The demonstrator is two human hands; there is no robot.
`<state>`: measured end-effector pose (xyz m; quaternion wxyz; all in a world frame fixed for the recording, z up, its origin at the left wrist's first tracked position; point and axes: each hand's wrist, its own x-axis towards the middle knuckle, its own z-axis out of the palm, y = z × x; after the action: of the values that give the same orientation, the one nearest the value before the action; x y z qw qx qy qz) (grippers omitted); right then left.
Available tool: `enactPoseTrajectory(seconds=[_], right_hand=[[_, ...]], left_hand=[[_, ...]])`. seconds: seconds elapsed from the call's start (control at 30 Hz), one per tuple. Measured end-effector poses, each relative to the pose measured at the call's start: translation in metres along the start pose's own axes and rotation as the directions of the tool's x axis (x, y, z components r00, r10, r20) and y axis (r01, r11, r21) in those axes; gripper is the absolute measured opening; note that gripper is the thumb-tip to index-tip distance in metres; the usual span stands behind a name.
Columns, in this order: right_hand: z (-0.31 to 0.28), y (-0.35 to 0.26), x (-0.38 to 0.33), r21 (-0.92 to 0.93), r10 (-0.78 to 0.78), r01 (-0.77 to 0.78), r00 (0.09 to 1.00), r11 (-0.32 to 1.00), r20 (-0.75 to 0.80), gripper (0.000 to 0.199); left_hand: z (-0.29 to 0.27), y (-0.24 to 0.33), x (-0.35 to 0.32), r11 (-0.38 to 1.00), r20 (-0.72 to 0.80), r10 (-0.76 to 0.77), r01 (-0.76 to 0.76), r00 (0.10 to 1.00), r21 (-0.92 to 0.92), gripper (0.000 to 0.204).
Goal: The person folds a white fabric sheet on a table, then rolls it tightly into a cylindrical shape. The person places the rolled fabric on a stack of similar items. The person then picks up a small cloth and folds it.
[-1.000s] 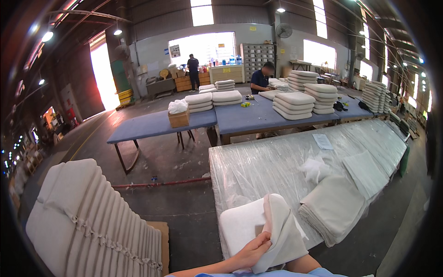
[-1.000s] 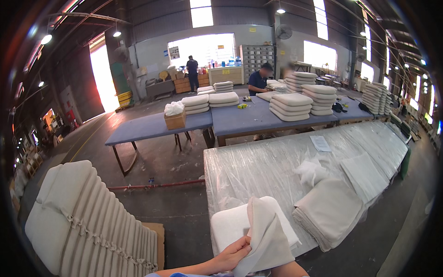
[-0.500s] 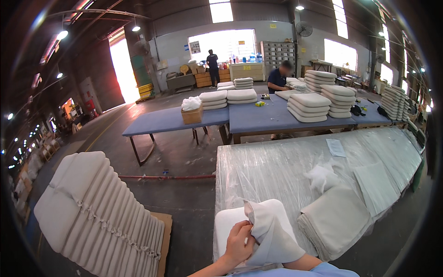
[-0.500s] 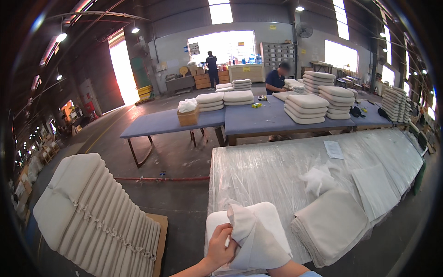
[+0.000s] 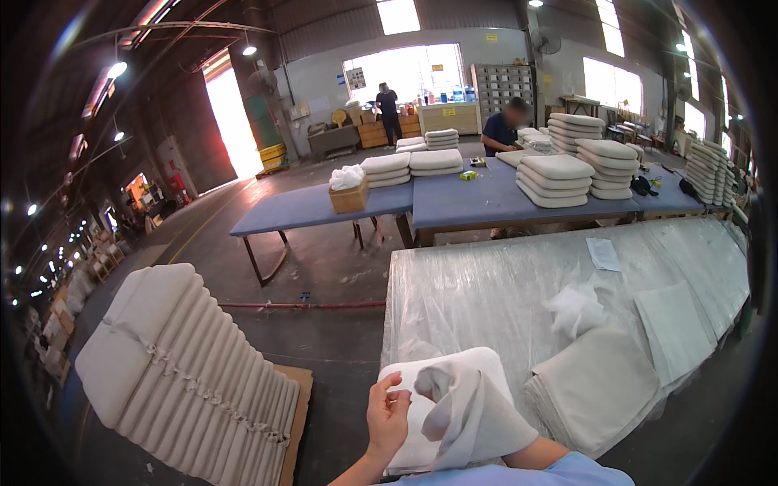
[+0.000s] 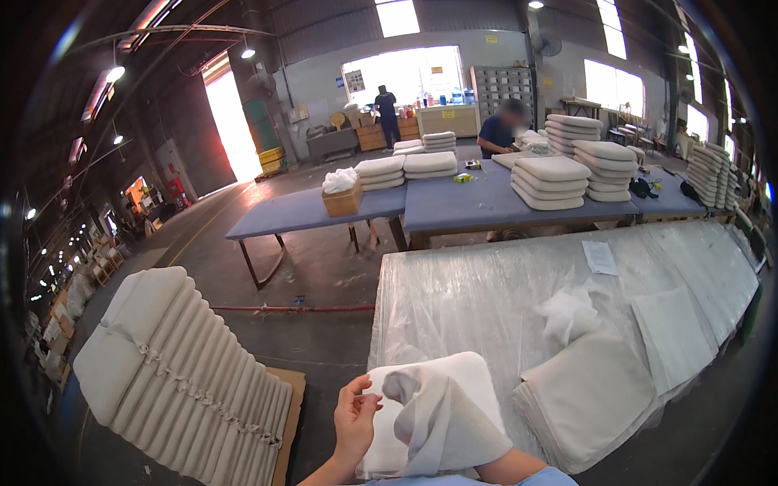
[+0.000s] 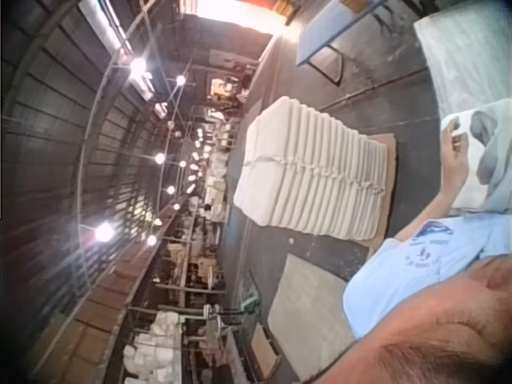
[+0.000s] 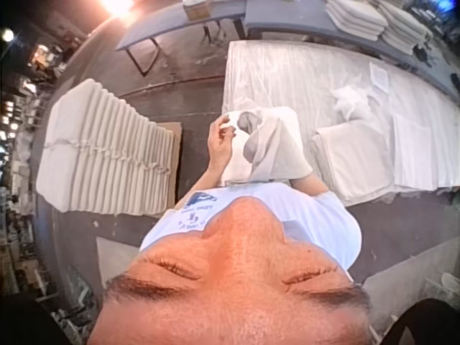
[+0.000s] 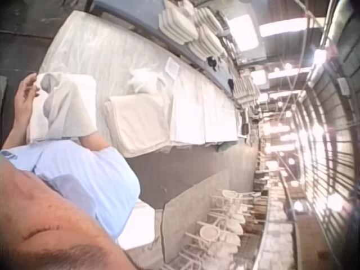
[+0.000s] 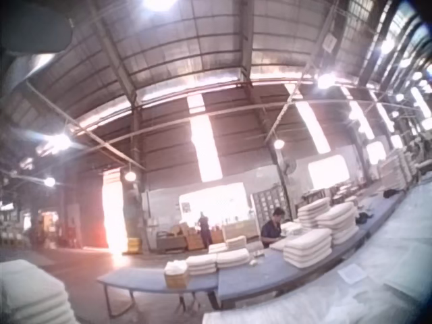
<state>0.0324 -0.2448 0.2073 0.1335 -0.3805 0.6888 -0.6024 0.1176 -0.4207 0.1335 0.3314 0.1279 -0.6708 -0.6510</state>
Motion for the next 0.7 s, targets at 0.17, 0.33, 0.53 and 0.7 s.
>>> enactPoseTrajectory(seconds=[0.17,0.33,0.53,0.7], right_hand=[[0.010,0.028,-0.002,-0.052,-0.029,0.032,0.998,0.998,0.049,0.042],[0.011,0.039,-0.003,-0.107,-0.042,0.050,0.996,0.993,0.080,0.046],[0.006,0.066,-0.013,-0.227,-0.080,0.100,0.992,0.969,0.095,0.050],[-0.012,0.061,0.016,-0.223,0.316,-0.294,0.946,0.930,0.073,0.056]], left_hand=[[-0.007,-0.005,0.002,0.999,0.025,-0.039,0.039,0.999,-0.002,0.013],[-0.002,-0.010,-0.003,0.999,-0.026,-0.044,0.043,0.999,-0.023,0.010],[-0.004,-0.027,-0.009,0.990,0.188,-0.126,0.134,0.974,-0.030,0.032],[-0.009,-0.022,-0.033,0.992,0.532,0.068,-0.001,0.844,-0.124,0.080]])
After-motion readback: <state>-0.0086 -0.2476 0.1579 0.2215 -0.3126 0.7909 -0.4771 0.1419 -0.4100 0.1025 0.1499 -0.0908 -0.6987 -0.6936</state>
